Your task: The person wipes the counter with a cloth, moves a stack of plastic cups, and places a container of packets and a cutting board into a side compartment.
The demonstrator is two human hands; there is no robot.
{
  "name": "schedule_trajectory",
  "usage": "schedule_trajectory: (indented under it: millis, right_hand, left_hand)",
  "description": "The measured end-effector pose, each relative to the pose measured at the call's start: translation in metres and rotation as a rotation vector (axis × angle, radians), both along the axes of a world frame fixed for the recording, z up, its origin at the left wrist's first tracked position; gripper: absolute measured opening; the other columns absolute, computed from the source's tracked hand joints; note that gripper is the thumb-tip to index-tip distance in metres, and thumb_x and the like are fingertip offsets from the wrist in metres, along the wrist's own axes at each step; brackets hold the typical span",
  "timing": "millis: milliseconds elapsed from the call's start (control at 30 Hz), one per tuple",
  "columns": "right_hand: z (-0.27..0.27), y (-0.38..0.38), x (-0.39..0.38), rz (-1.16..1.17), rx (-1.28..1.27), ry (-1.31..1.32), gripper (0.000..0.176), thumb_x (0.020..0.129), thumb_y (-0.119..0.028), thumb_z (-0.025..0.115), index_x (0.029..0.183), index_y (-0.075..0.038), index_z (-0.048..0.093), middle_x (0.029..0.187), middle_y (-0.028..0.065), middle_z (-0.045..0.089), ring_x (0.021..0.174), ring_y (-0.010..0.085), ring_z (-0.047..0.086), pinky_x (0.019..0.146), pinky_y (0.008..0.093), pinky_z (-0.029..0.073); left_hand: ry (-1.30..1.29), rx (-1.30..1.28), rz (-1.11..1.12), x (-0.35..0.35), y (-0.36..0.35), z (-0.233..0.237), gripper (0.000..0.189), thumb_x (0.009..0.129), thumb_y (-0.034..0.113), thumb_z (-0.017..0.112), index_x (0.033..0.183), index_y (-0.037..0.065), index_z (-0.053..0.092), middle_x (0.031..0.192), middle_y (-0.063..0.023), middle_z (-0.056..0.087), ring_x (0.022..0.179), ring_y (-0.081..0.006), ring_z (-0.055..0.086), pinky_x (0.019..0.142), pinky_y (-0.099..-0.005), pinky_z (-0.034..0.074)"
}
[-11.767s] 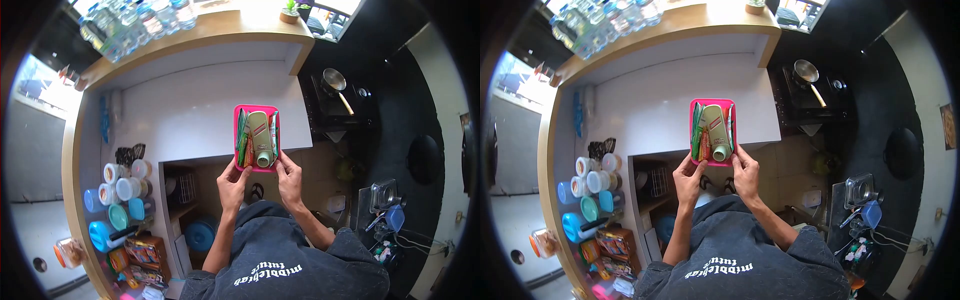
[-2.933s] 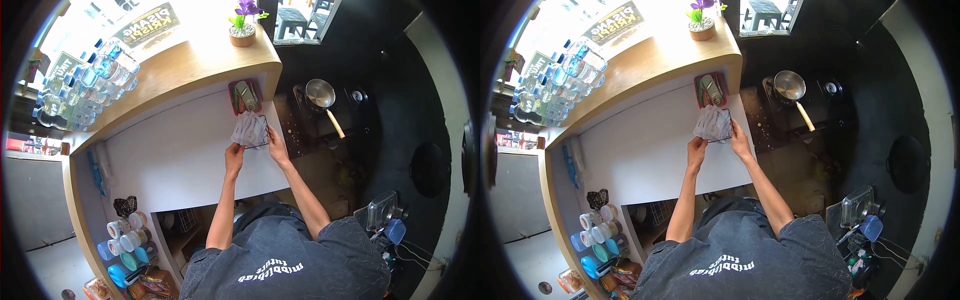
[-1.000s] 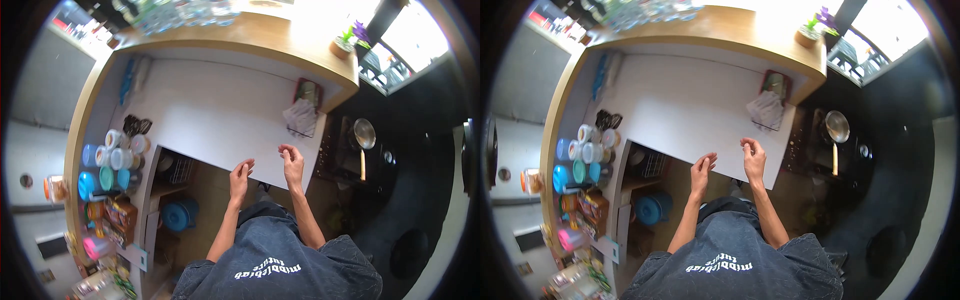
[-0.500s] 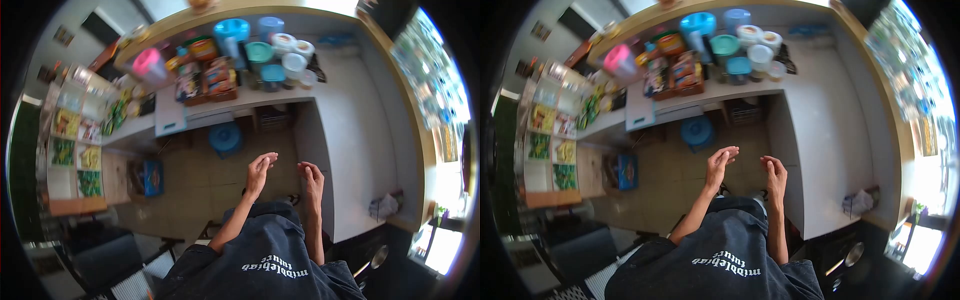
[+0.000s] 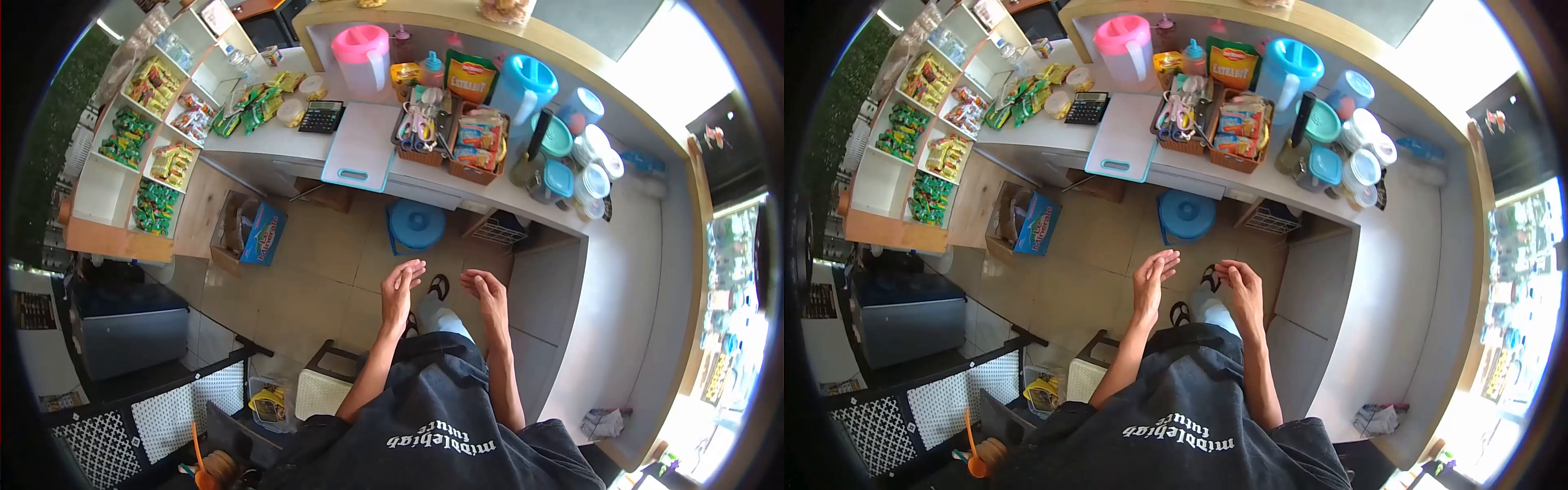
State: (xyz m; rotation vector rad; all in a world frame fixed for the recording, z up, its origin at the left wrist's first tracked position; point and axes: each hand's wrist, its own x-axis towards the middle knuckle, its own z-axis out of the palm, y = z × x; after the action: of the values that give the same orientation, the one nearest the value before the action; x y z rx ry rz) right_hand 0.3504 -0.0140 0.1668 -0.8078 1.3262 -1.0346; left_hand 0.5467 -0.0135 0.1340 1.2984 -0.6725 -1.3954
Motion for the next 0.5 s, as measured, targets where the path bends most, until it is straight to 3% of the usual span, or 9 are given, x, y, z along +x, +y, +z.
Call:
schedule_trajectory:
  millis: [333,500]
  right_hand:
    - [-0.034,-0.136,0.034,0.302,0.011,-0.086,0.032,0.106,-0.019,0.047,0.120,0.005,0.063,0.111,0.0132,0.070,0.101,0.0172,0.066,0.092,0.0293,0.051]
    - [-0.057,-0.183,0.060,0.369,0.085,-0.072,0.032,0.105,-0.019,0.048,0.120,0.005,0.062,0.111,0.0133,0.070,0.099,0.0180,0.067,0.090,0.0300,0.052]
  left_hand:
    - [-0.099,-0.017,0.155,0.053,-0.081,0.006,0.035,0.105,0.027,0.052,0.125,0.001,0.063,0.125,-0.0144,0.067,0.114,-0.0224,0.065,0.094,-0.0323,0.052]
    - [-0.145,0.077,0.222,0.100,-0.107,-0.014,0.033,0.104,0.027,0.053,0.127,0.004,0.063,0.127,-0.0131,0.067,0.117,-0.0237,0.064,0.095,-0.0346,0.051]
